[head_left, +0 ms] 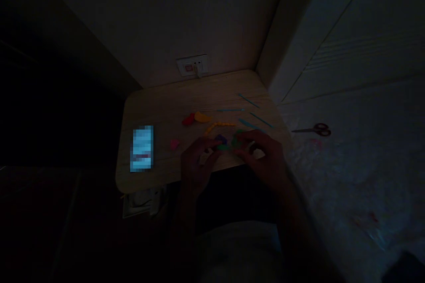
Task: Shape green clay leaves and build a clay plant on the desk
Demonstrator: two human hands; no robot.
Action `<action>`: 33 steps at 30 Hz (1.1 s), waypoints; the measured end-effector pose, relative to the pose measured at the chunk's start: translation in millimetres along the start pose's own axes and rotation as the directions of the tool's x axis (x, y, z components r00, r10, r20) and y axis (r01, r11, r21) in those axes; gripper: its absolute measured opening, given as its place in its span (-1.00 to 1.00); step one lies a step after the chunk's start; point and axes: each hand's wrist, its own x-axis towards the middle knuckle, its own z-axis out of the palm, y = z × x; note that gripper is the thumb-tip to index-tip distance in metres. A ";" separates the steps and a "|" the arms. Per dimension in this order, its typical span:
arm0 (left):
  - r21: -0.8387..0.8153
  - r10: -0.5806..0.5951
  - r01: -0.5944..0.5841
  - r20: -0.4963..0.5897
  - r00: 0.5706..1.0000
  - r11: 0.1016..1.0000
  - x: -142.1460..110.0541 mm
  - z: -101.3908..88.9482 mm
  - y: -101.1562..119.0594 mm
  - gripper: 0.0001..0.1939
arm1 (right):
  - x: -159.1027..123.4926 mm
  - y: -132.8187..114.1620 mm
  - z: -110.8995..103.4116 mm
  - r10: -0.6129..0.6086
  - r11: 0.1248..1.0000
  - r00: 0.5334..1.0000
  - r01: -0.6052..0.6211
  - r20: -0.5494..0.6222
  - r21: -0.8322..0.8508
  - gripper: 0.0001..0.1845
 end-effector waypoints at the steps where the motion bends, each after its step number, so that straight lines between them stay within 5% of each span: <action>1: -0.009 0.009 -0.009 0.008 1.000 1.000 -0.3 0.9 1.4 -0.89 | -0.5 -5.7 3.3 0.002 0.998 0.999 -0.005 0.046 0.069 -0.72; 10: -0.017 0.054 -0.054 0.028 0.998 0.998 -2.8 0.6 7.9 -0.90 | -2.4 -14.9 16.4 0.085 0.973 0.992 -0.102 0.093 0.209 -0.93; 18: -0.043 0.061 -0.062 -0.018 0.998 0.997 -2.5 1.8 5.7 -0.91 | -2.6 -19.1 17.7 0.028 0.984 0.992 -0.049 0.119 0.173 -0.88; 33: -0.001 0.152 -0.152 -0.027 0.988 0.988 -0.9 -1.3 7.2 -0.95 | -0.1 -21.6 21.4 0.202 0.904 0.968 -0.242 0.147 0.351 -0.87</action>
